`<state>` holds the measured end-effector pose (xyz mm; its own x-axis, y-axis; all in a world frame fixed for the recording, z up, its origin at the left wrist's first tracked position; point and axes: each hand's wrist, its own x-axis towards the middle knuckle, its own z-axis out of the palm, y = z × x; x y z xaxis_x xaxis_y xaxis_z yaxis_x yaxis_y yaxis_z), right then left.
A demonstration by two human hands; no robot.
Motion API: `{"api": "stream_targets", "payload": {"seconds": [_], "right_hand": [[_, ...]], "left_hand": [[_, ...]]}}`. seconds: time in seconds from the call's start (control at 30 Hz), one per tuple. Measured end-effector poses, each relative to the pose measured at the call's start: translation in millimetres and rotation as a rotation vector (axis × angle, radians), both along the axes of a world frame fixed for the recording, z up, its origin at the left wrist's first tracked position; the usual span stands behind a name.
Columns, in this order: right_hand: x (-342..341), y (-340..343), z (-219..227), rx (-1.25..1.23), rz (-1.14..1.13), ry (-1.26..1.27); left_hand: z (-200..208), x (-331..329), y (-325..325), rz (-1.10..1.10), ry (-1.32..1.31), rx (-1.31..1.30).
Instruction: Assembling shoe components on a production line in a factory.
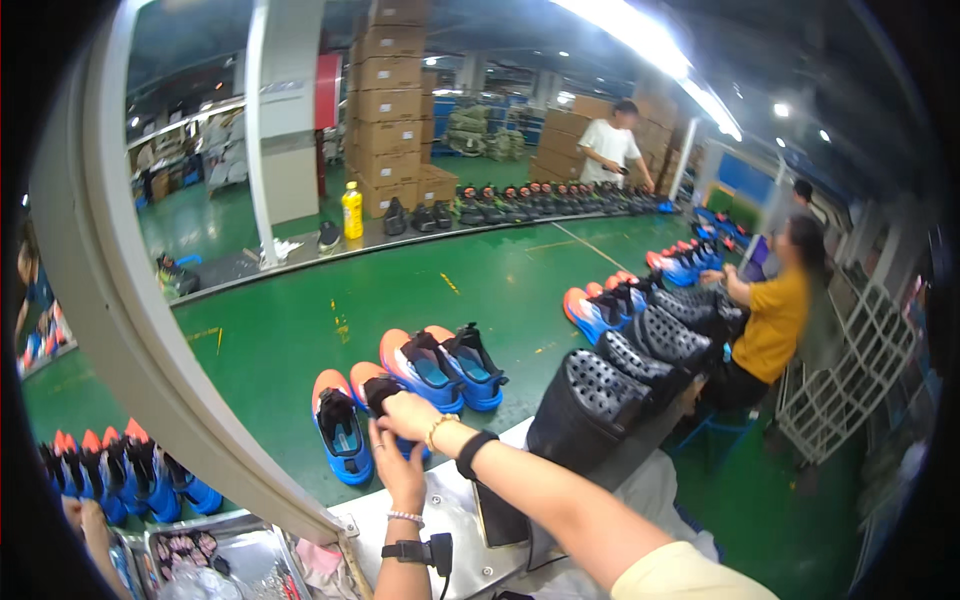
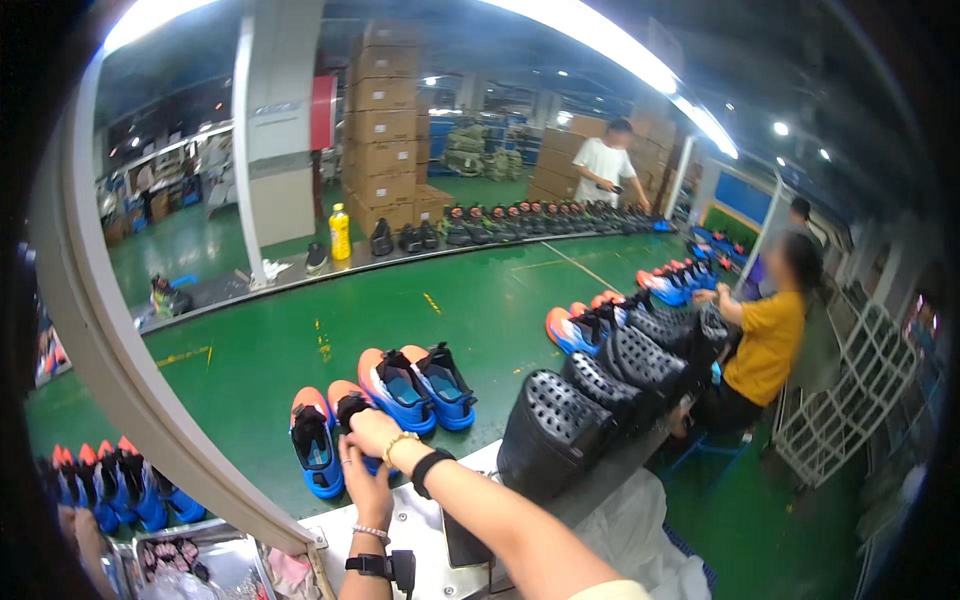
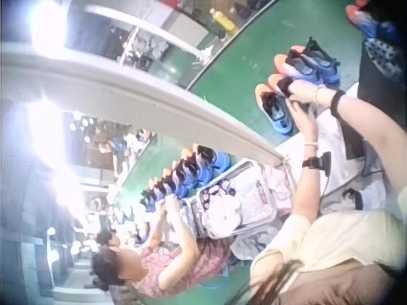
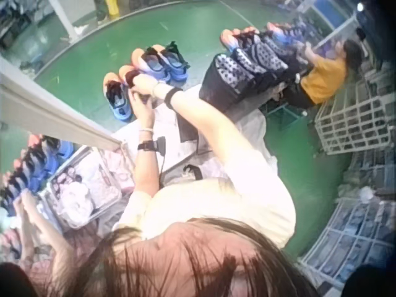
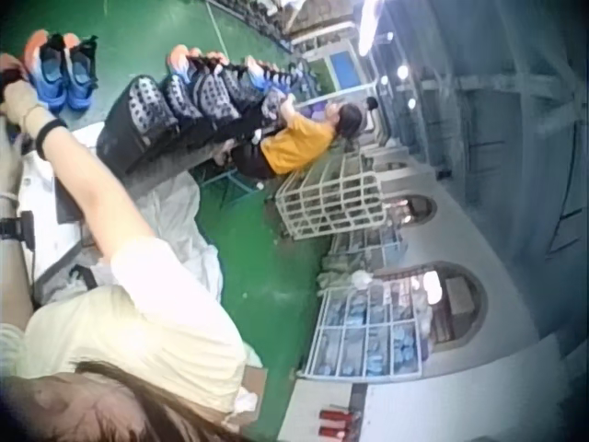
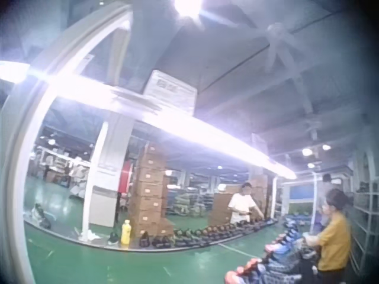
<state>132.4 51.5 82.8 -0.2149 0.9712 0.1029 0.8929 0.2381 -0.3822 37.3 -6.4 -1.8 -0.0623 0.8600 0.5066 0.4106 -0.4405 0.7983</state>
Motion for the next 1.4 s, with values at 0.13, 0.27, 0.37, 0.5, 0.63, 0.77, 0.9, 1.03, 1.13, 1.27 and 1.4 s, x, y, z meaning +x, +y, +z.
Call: {"api": "stream_targets", "payload": {"seconds": [0.13,0.27,0.37,0.5,0.63,0.77,0.9,1.03,1.13,1.27,1.4], "right_hand": [[-29,-113,86,0.062,0.352,0.127],[21,-258,235,-0.057,0.586,0.143],[25,-338,313,0.226,0.811,0.077],[31,-399,324,0.31,0.656,0.084],[39,-430,321,0.253,0.545,-0.018],[46,-436,322,0.386,0.584,-0.148],[41,-441,313,0.364,0.561,-0.11],[47,-449,298,0.61,0.65,0.156],[78,-450,314,0.62,0.8,0.204],[88,-444,322,0.195,1.19,0.627],[62,-403,285,0.013,1.373,0.972]], "left_hand": [[-69,-59,50,-0.056,-0.302,0.066],[23,-15,-8,0.103,-0.065,0.038],[-9,-25,4,0.175,-0.06,0.13],[-13,-24,6,0.164,-0.037,0.135],[-12,-18,8,0.158,-0.064,0.116],[-15,-24,8,0.18,-0.073,0.114],[-17,-34,4,0.197,-0.085,0.097],[-16,-33,4,0.203,-0.099,0.098],[-15,-37,4,0.223,-0.114,0.108],[-11,-8,4,0.191,-0.126,0.139],[-13,-50,6,0.349,-0.091,0.209]]}}
